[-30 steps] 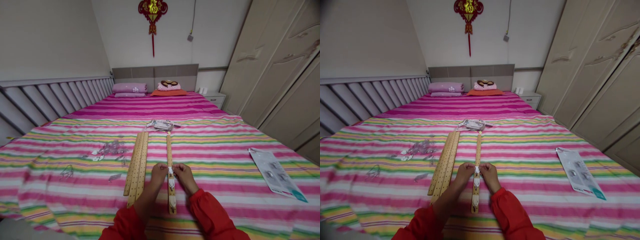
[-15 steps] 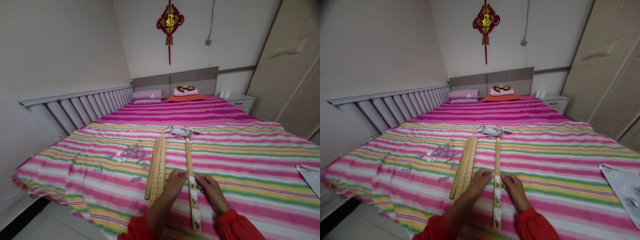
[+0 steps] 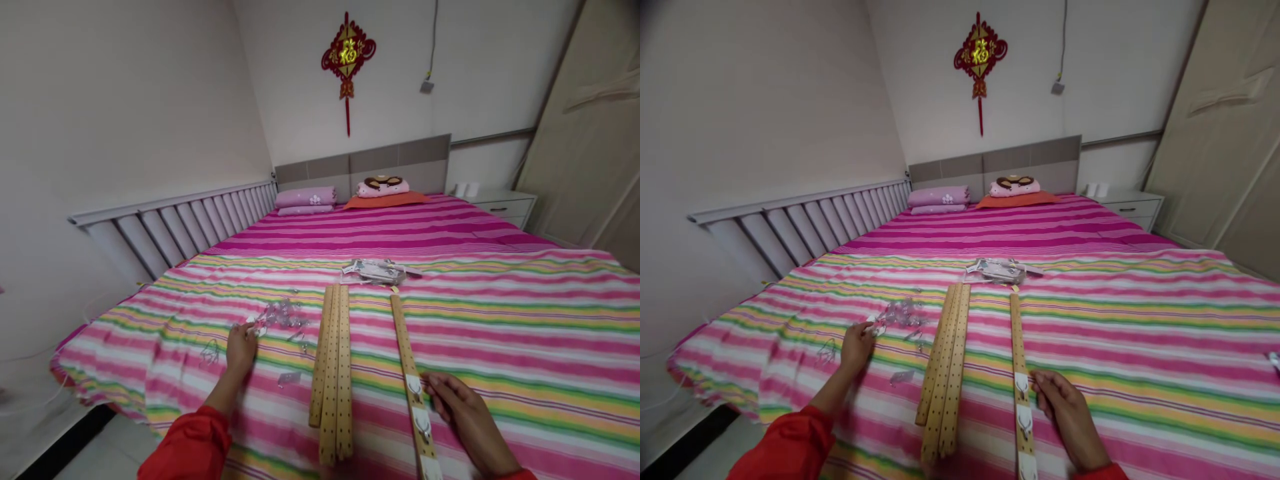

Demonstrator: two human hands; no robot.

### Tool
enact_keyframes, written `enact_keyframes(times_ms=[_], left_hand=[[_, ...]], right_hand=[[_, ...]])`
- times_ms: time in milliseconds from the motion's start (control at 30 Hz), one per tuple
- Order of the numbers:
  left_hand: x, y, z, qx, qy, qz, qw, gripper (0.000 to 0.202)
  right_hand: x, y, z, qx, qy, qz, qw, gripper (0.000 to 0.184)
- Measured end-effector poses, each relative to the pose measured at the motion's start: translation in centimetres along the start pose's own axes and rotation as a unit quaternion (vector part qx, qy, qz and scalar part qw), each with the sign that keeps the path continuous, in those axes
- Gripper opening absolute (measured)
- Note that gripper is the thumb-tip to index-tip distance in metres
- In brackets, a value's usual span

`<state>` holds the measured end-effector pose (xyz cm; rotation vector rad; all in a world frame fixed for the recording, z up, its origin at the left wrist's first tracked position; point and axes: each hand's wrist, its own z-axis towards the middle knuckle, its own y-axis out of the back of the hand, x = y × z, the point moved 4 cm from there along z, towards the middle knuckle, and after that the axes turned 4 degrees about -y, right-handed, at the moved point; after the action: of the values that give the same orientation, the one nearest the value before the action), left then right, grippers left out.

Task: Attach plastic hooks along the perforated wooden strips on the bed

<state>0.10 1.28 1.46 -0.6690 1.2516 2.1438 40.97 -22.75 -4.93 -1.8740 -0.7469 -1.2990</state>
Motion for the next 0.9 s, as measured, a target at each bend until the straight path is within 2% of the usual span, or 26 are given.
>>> enact_keyframes(times_ms=[133,267,433,500,533,567,633,767,833,900], left_hand=[[0.2,-0.4,0.3,0.027,-0.036,-0.005,0.999,0.017],[0.5,-0.1,0.2,0.025,-0.032,-0.031,0.999,0.011],[0.9,1.3,-0.2,-0.022,0.034,-0.083,0.996,0.019],[0.4,1.9,-0.9,-0.026,0.101,-0.165,0.981,0.018],[-0.1,2.1,-1.5,-0.018,0.149,-0.235,0.960,0.016],[-1.0,2.1,-2.3,-0.003,0.203,-0.320,0.925,0.014],[-3.5,2.0,-4.3,0.046,0.290,-0.469,0.833,0.016],[-9.5,1.6,-9.8,0.144,0.399,-0.589,0.688,0.019],[-11.9,1.0,-12.8,0.190,0.432,-0.607,0.640,0.020],[-13.8,0.1,-15.3,0.232,0.436,-0.606,0.624,0.018]], right_hand=[[0.2,-0.1,-0.2,-0.009,0.002,-0.005,1.000,0.036],[0.3,-0.1,-0.2,-0.006,0.007,-0.009,1.000,0.036],[0.1,-0.1,0.0,-0.004,0.012,-0.003,1.000,0.036],[0.1,-0.1,-0.1,-0.004,0.012,0.003,1.000,0.035],[0.2,-0.1,-0.2,-0.002,0.012,0.006,1.000,0.034],[0.2,-0.2,-0.2,-0.001,0.012,0.009,1.000,0.034],[0.2,-0.2,-0.3,0.002,0.014,0.014,1.000,0.033],[0.3,-0.1,0.0,0.000,0.022,0.023,0.999,0.034],[0.4,-0.1,0.0,-0.009,0.026,0.025,0.999,0.034],[0.8,-0.3,-0.6,-0.020,0.037,0.014,0.999,0.034]])
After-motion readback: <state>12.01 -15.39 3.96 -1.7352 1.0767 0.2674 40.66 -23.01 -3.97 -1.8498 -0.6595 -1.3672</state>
